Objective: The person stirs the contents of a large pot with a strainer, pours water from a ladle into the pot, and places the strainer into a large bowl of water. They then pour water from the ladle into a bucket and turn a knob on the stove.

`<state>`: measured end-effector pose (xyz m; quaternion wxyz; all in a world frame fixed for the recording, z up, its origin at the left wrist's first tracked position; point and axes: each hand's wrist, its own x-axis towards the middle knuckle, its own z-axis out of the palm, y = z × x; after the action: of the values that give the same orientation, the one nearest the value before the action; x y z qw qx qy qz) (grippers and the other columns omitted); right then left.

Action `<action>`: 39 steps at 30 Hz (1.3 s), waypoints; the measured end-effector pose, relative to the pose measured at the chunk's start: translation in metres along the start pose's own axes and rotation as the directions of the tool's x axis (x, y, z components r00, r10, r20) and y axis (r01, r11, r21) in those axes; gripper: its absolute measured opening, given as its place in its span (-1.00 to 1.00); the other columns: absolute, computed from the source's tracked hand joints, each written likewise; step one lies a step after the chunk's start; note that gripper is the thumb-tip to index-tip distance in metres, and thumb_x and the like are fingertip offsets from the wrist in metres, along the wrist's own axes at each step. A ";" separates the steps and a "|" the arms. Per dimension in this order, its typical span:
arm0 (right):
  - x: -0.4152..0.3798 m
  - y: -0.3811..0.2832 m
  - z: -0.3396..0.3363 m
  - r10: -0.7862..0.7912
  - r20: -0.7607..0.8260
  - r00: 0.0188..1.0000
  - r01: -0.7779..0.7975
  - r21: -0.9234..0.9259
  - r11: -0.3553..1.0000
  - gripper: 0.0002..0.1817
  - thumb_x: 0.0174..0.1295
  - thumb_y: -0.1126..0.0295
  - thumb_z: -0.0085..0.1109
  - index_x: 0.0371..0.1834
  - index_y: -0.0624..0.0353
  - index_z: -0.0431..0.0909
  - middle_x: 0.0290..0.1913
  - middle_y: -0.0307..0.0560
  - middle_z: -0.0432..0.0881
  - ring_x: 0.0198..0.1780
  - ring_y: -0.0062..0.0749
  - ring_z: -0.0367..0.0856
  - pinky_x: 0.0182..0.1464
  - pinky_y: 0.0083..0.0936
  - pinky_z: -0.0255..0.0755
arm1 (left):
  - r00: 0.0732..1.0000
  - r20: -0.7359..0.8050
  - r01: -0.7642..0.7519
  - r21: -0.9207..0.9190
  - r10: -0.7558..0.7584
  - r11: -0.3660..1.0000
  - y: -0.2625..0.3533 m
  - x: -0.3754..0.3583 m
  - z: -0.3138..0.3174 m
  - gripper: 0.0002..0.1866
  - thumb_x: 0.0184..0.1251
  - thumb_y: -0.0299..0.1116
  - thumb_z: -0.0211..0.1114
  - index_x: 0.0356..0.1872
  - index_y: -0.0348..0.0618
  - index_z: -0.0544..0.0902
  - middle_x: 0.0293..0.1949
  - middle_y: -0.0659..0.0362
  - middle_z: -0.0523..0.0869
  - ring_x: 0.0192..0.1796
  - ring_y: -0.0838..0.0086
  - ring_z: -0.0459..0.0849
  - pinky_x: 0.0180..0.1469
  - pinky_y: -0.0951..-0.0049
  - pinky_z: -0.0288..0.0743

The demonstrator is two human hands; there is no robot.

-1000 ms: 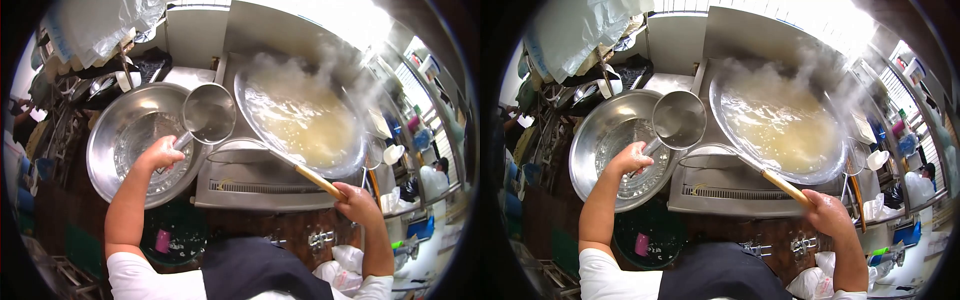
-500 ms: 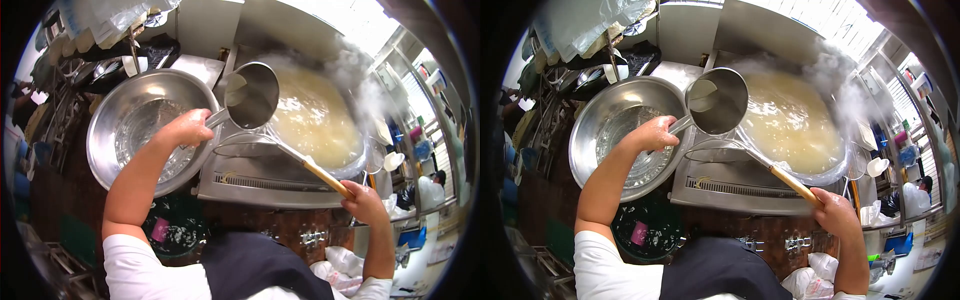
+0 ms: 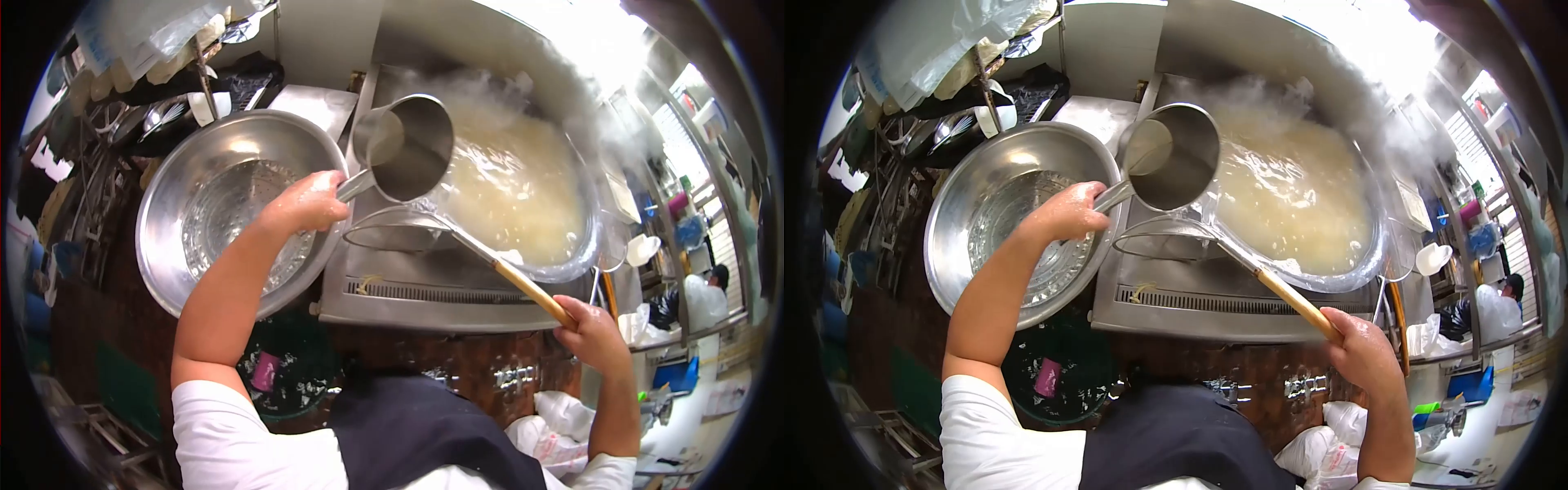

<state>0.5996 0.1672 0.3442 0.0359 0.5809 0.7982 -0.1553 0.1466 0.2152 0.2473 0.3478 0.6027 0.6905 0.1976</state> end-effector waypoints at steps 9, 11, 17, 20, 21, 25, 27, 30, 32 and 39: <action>-0.011 0.017 0.020 0.081 -0.012 0.997 -0.079 0.133 0.988 -0.44 0.00 0.43 0.35 0.17 0.13 0.54 -0.10 0.13 0.69 -0.05 -0.06 0.67 0.02 -0.31 0.50 | 0.975 -0.222 0.073 0.372 0.012 0.925 -0.041 -0.019 0.000 -0.66 0.03 -0.35 0.22 -0.12 -0.23 0.56 -0.15 -0.17 0.69 -0.03 -0.04 0.65 0.03 0.06 0.50; -0.012 0.019 0.024 0.093 -0.006 0.996 -0.091 0.136 0.986 -0.44 -0.01 0.44 0.36 0.17 0.13 0.54 -0.12 0.13 0.69 -0.06 -0.07 0.68 0.02 -0.31 0.50 | 0.973 -0.231 0.082 0.367 0.006 0.927 -0.045 -0.023 -0.001 -0.67 0.04 -0.36 0.21 -0.13 -0.22 0.55 -0.16 -0.16 0.69 -0.03 -0.04 0.65 0.03 0.06 0.50; -0.014 0.011 0.021 0.085 0.001 0.996 -0.084 0.145 0.986 -0.50 0.08 0.40 0.22 0.18 0.10 0.53 -0.06 0.14 0.68 -0.01 0.00 0.66 0.05 -0.28 0.50 | 0.971 -0.237 0.110 0.377 -0.019 0.920 -0.045 -0.033 0.000 -0.57 -0.02 -0.34 0.25 -0.04 -0.22 0.56 -0.16 -0.11 0.69 -0.07 -0.04 0.66 0.01 0.07 0.51; -0.015 0.010 0.023 0.085 0.008 0.996 -0.086 0.133 0.987 -0.50 0.09 0.41 0.22 0.18 0.09 0.53 -0.06 0.14 0.68 0.00 -0.01 0.66 0.06 -0.29 0.50 | 0.956 -0.285 0.050 0.415 0.077 0.908 -0.049 -0.033 0.011 -0.57 0.02 -0.35 0.26 0.00 -0.20 0.54 -0.16 -0.09 0.70 -0.07 -0.04 0.66 0.00 0.04 0.52; -0.015 0.014 0.027 0.052 -0.031 0.998 -0.048 0.123 0.991 -0.47 0.04 0.43 0.29 0.18 0.10 0.54 -0.08 0.13 0.69 -0.04 -0.03 0.67 0.03 -0.30 0.51 | 0.957 -0.281 0.049 0.416 0.077 0.908 -0.047 -0.036 0.014 -0.57 0.02 -0.35 0.26 0.00 -0.20 0.54 -0.16 -0.09 0.70 -0.07 -0.04 0.66 0.00 0.04 0.52; -0.017 0.019 0.035 0.017 -0.091 0.996 -0.005 0.132 0.991 -0.44 0.01 0.44 0.35 0.17 0.11 0.55 -0.08 0.12 0.69 -0.05 -0.04 0.68 0.01 -0.30 0.52 | 0.930 -0.317 0.011 0.529 0.186 0.848 -0.032 -0.048 0.022 -0.67 0.18 -0.35 0.23 -0.01 -0.13 0.53 -0.17 -0.04 0.71 -0.10 0.02 0.69 -0.03 0.06 0.56; -0.022 0.019 0.039 0.018 -0.107 0.994 -0.005 0.124 0.992 -0.48 0.06 0.41 0.30 0.17 0.08 0.54 -0.04 0.11 0.68 -0.01 -0.03 0.66 0.04 -0.29 0.52 | 0.899 -0.367 0.022 0.579 0.237 0.815 -0.036 -0.046 0.029 -0.67 0.19 -0.37 0.26 0.00 -0.12 0.55 -0.17 0.00 0.72 -0.14 0.04 0.71 -0.07 0.09 0.59; -0.030 0.024 0.049 -0.031 -0.138 0.990 0.033 0.015 0.999 -0.47 0.08 0.38 0.28 0.20 0.00 0.50 -0.04 0.04 0.67 -0.02 -0.03 0.65 -0.02 -0.21 0.55 | 0.884 -0.391 0.002 0.551 0.257 0.834 -0.033 -0.050 0.033 -0.66 0.15 -0.36 0.28 -0.01 -0.11 0.56 -0.16 -0.02 0.72 -0.14 0.00 0.70 -0.06 0.09 0.58; -0.042 0.022 0.039 0.002 -0.092 0.996 -0.002 0.000 1.000 -0.42 0.06 0.37 0.28 0.24 -0.02 0.46 -0.05 0.03 0.67 -0.06 -0.03 0.66 -0.04 -0.20 0.55 | 0.926 -0.354 0.064 0.489 0.131 0.870 -0.038 -0.048 0.033 -0.43 0.07 -0.41 0.31 0.19 -0.27 0.47 -0.03 -0.04 0.68 0.01 0.06 0.67 0.07 0.18 0.54; -0.099 0.068 0.019 0.154 -0.080 0.985 -0.125 0.290 0.949 -0.34 0.06 0.36 0.34 0.32 -0.02 0.42 -0.12 0.04 0.67 -0.14 -0.07 0.66 -0.06 -0.30 0.54 | 0.931 -0.314 0.023 -0.464 -0.189 0.886 -0.077 -0.073 0.051 -0.57 0.18 -0.34 0.30 0.04 -0.28 0.45 -0.52 0.22 0.51 -0.66 0.58 0.44 -0.67 0.55 0.32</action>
<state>0.6930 0.0904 0.3360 -0.0779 0.6422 0.7253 -0.2355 0.1318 0.1222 0.1771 0.3602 0.4210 0.7085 0.4372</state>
